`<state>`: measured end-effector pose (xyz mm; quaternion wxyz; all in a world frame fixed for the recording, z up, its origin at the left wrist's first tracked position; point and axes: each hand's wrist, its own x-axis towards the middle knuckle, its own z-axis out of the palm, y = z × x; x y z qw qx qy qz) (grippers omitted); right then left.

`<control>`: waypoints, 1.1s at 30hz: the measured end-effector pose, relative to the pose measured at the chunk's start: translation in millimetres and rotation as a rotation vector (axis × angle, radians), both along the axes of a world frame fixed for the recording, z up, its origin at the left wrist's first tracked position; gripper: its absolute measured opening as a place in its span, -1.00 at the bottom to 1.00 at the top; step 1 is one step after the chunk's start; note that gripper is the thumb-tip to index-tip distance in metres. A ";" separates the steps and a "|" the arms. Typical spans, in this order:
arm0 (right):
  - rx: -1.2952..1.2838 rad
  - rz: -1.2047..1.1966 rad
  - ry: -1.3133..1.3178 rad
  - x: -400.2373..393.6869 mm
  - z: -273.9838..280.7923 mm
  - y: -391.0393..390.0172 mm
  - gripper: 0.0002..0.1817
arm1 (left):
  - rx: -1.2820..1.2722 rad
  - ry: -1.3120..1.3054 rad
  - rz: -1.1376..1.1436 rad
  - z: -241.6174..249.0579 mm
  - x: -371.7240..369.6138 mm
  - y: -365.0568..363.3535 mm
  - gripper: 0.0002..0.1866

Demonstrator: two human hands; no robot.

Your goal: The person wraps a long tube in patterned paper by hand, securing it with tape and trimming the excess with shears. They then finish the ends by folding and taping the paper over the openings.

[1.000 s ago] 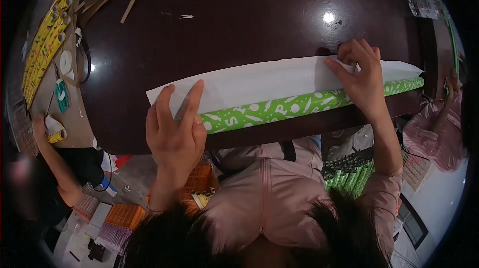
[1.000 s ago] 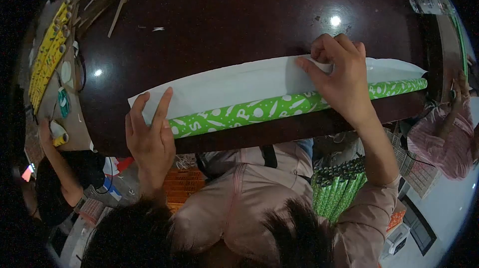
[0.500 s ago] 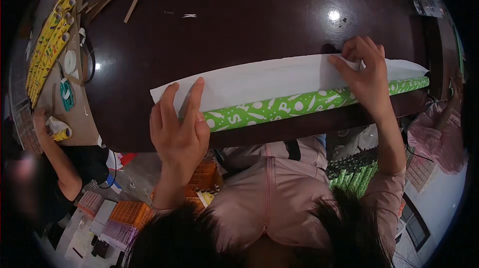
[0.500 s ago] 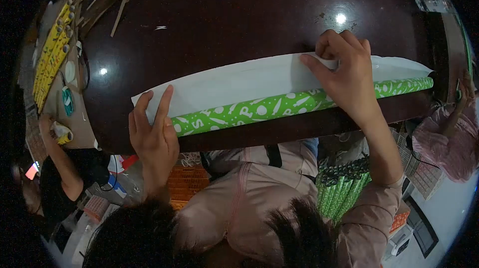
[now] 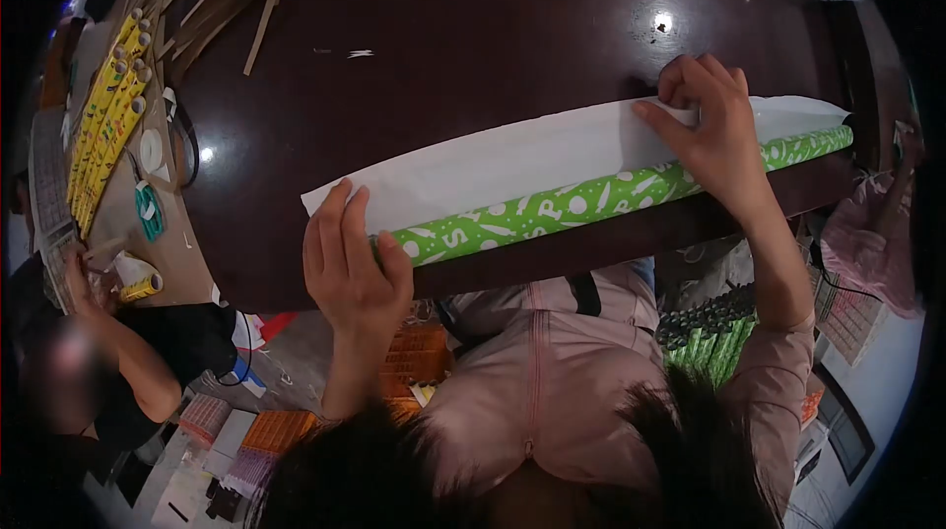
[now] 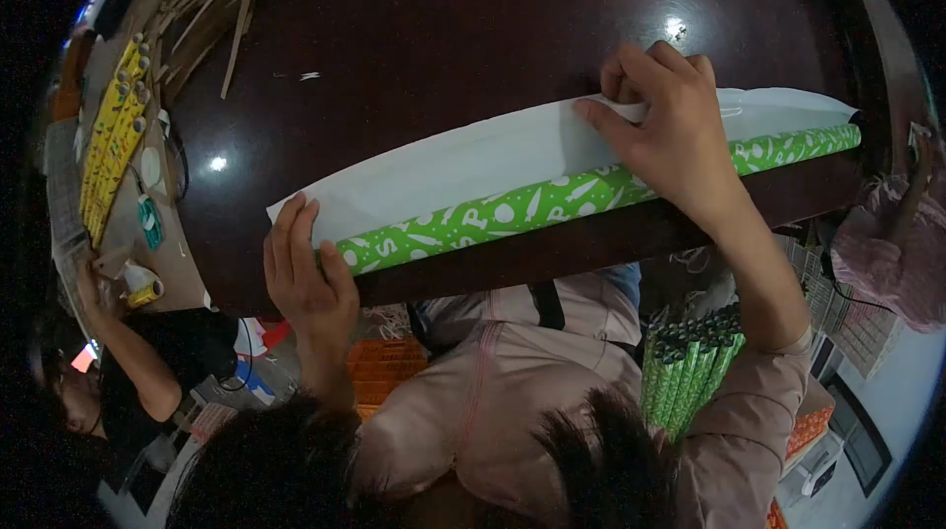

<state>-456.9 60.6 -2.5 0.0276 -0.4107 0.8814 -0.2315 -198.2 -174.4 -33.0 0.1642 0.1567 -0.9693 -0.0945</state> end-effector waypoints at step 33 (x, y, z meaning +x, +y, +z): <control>0.002 0.031 0.055 0.0 0.8 0.1 -0.75 | 0.141 0.084 -0.239 12.9 -122.6 146.3 -0.56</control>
